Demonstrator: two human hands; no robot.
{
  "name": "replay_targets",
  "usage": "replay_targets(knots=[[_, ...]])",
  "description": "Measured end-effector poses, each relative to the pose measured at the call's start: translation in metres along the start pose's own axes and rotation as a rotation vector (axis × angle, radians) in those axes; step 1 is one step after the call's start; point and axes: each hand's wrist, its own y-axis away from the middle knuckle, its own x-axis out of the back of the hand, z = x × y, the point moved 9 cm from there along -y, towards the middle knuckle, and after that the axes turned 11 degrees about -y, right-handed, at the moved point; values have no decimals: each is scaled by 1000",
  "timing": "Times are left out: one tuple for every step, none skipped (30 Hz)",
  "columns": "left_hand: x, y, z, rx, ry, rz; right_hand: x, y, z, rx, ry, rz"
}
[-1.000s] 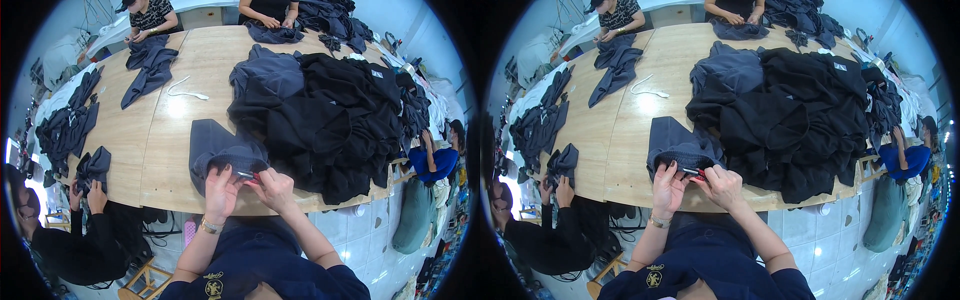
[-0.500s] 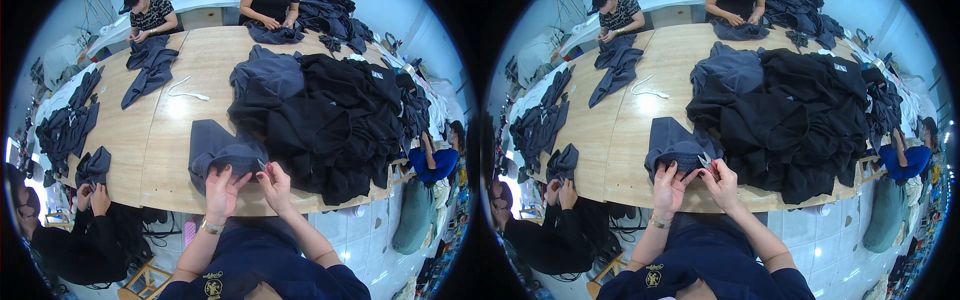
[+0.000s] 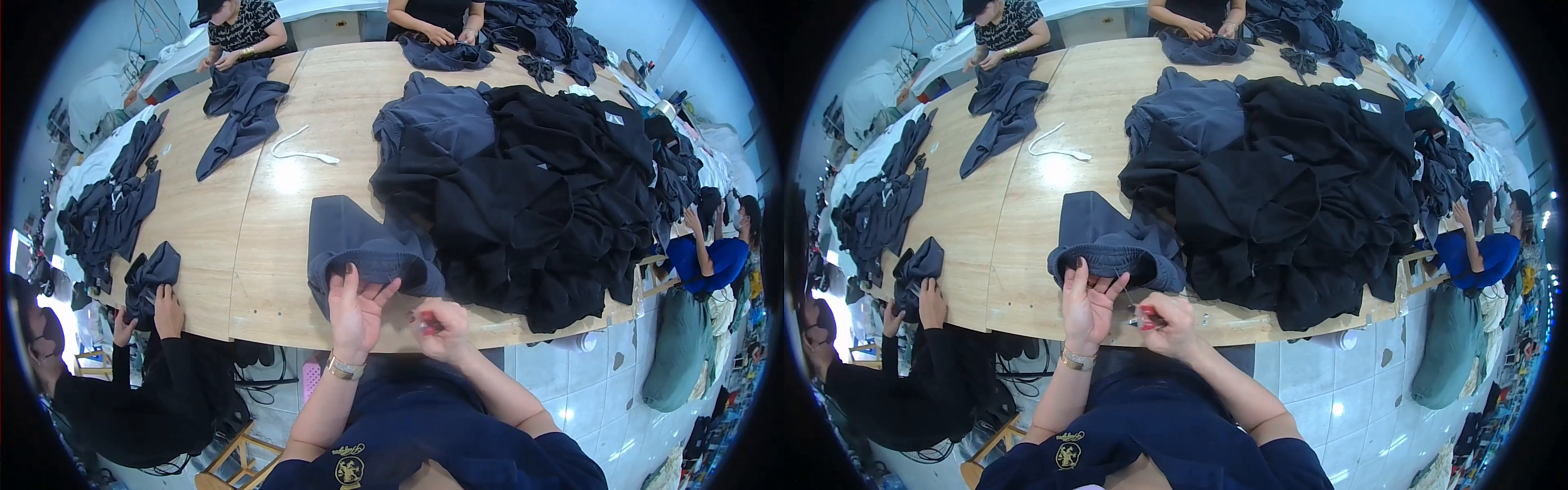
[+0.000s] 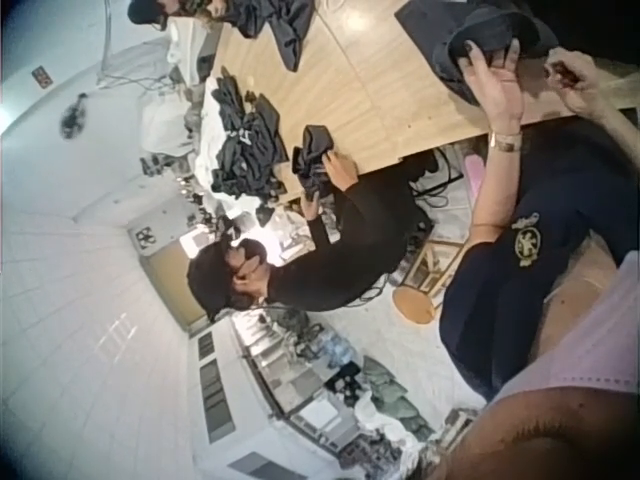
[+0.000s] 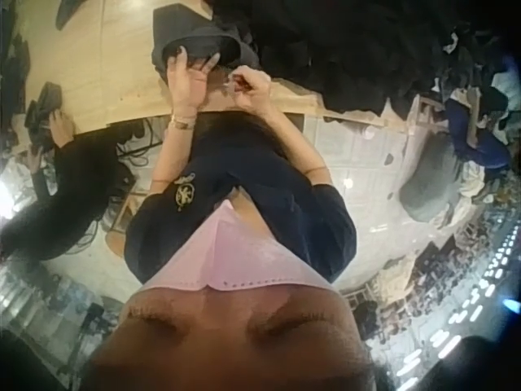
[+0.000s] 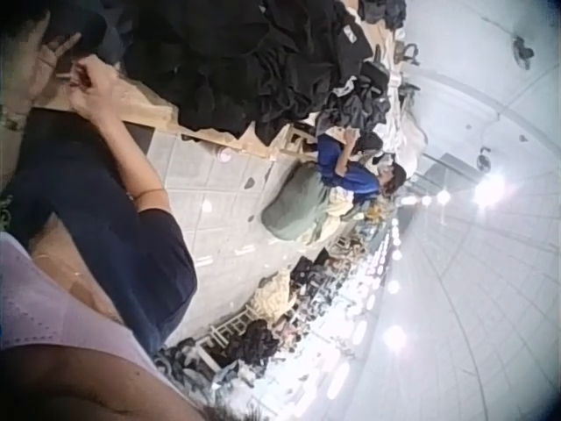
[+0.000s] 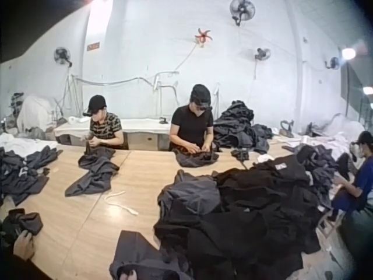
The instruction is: Trim excess threads from fabric pieces using snips.
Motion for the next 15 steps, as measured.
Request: replay_targets(knots=[[0,0,-1,1,1,-1,1,1,0,0,2,0],[1,-1,-2,2,10,1,10,2,9,-103,-10,92],[1,-2,-2,2,19,3,19,4,18,-207,-23,184],[0,-1,-2,1,19,3,17,2,26,-285,-66,162],[-1,-2,-4,14,20,-3,16,-1,27,-284,-66,164],[-2,-2,-5,28,20,-9,15,-3,32,-319,-122,167],[-3,-2,-6,27,19,-10,13,-3,37,-353,-179,171],[-3,-2,-6,17,-29,-21,13,-4,37,-352,-181,171],[-4,-2,-6,8,-77,-33,13,-5,37,-349,-156,170],[-5,-1,-4,6,-78,-33,13,-5,37,-346,-132,170],[-9,0,-4,43,-57,-58,14,-7,38,-347,-134,170],[-11,1,-5,80,-35,-83,13,-11,35,-313,-27,138],[-10,2,-5,81,-36,-82,12,-14,32,-279,80,106],[-9,3,-5,101,-21,-78,14,-15,34,-278,79,107],[-8,3,-7,120,-7,-75,13,-17,29,-173,231,58]])
